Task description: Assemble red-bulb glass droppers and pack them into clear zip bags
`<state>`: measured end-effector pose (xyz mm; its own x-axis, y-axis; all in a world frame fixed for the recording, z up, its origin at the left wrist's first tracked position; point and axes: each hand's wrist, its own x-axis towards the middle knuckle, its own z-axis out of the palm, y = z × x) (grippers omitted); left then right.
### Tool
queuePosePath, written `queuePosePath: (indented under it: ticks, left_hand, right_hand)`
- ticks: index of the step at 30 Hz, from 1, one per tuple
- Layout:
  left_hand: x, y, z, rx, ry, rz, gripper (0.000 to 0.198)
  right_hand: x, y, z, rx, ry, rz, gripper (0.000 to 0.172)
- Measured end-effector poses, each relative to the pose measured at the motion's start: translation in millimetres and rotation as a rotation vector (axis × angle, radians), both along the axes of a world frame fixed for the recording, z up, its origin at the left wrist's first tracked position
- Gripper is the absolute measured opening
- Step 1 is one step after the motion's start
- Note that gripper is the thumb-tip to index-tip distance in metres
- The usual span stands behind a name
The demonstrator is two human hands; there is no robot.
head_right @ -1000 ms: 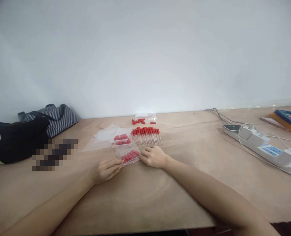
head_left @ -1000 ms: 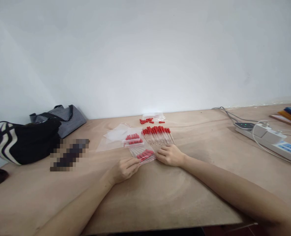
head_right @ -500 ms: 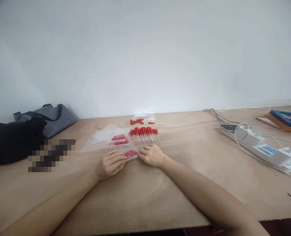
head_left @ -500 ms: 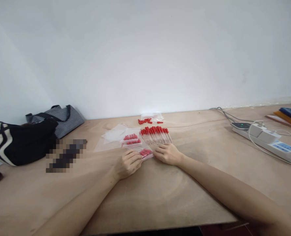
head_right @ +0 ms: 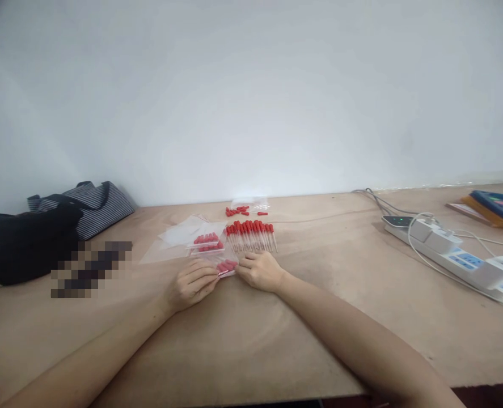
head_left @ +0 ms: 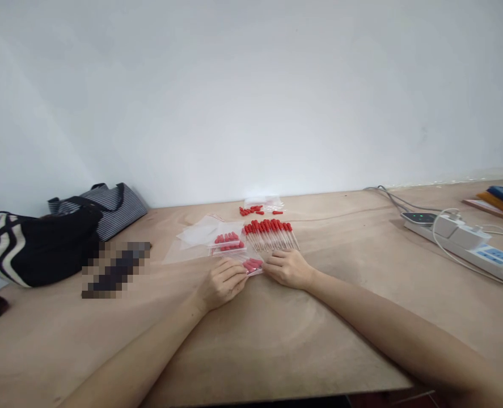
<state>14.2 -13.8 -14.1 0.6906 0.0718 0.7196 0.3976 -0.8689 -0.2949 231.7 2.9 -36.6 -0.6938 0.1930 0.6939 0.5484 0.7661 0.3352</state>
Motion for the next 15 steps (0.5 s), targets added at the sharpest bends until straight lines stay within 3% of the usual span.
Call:
queuePosePath:
  ticks: [15]
  left_hand:
    - [-0.1, -4.1, 2.1, 0.001, 0.007, -0.012, 0.008]
  right_hand:
    - [-10.3, -4.7, 4.3, 0.053, 0.013, 0.032, 0.022]
